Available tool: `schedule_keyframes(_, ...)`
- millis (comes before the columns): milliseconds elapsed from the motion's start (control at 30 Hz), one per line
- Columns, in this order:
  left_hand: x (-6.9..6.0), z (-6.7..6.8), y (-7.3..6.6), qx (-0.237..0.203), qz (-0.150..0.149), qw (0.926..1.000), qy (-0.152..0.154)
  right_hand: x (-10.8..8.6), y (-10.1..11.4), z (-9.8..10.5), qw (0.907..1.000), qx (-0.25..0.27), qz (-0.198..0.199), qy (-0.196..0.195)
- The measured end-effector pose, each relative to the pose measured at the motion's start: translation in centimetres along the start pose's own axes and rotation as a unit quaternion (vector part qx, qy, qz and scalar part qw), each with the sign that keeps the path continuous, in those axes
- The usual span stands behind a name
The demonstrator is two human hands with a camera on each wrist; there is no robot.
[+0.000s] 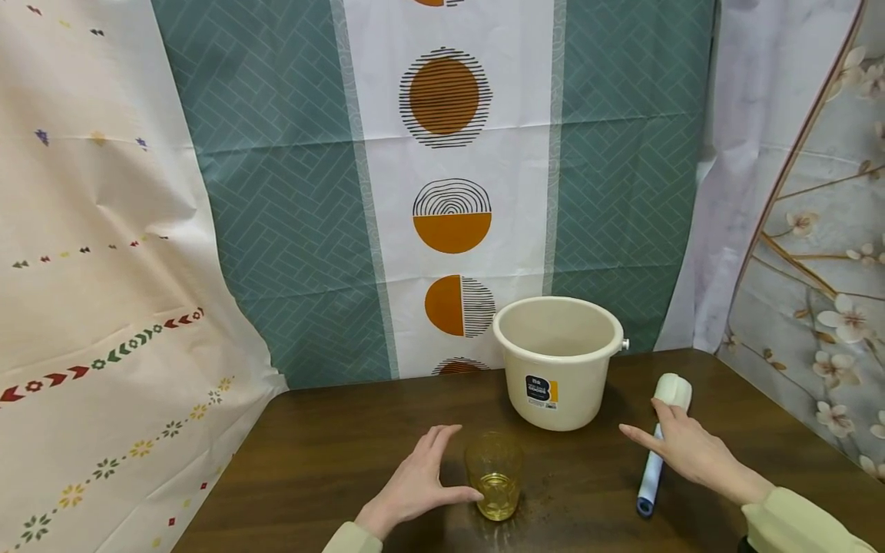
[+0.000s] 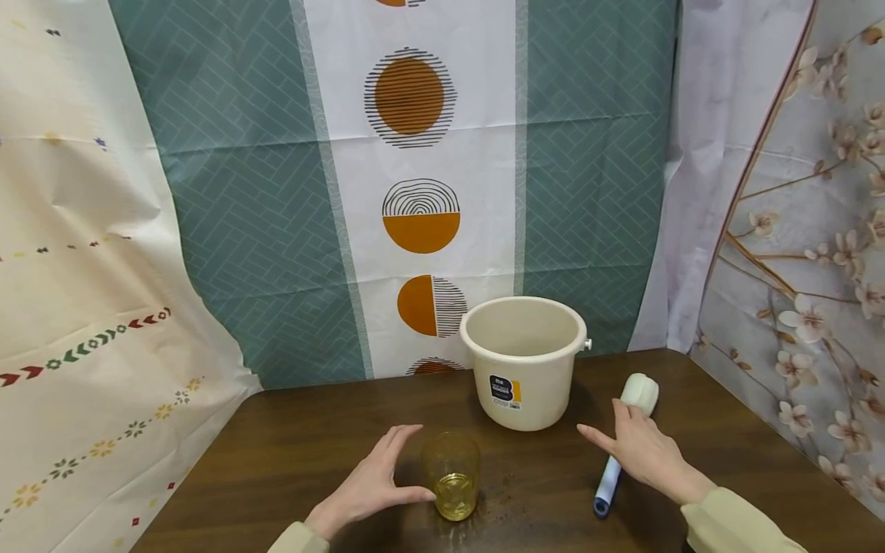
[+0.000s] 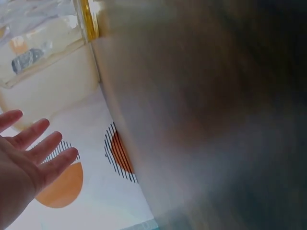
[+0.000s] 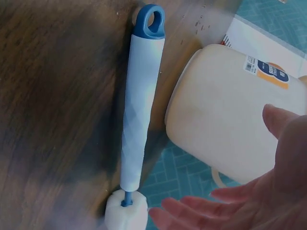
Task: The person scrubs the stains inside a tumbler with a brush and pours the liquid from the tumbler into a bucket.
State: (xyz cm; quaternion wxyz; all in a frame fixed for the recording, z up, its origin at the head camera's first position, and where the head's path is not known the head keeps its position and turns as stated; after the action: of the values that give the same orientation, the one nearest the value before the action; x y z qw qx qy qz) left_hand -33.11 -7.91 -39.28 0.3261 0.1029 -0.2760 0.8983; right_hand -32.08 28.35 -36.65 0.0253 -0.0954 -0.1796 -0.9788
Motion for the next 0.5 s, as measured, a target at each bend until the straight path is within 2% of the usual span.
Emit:
schedule_keyframes(267,0.4,-0.8,-0.1,-0.024,0.019,0.9995,0.013,0.5,-1.1,-0.5,0.9981,0.022,-0.038,0.043)
schedule_keyframes(500,0.7,-1.1,-0.2,-0.044,0.028,0.9983,0.024,1.1,-1.8,-1.0,0.9967,0.049,-0.031,0.057)
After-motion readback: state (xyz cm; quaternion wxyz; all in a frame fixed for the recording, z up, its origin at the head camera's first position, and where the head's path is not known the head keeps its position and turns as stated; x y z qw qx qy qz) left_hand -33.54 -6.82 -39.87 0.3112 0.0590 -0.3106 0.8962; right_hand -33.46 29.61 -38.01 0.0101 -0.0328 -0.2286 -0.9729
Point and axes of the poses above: each hand's wrist, its own x-axis towards the middle knuckle, its own z-axis out of the back of the hand, y = z × x, the point moved 6 cm from there along x, towards the middle knuckle, and after that the axes turned 1 degree about y, right-handed, at the moved point
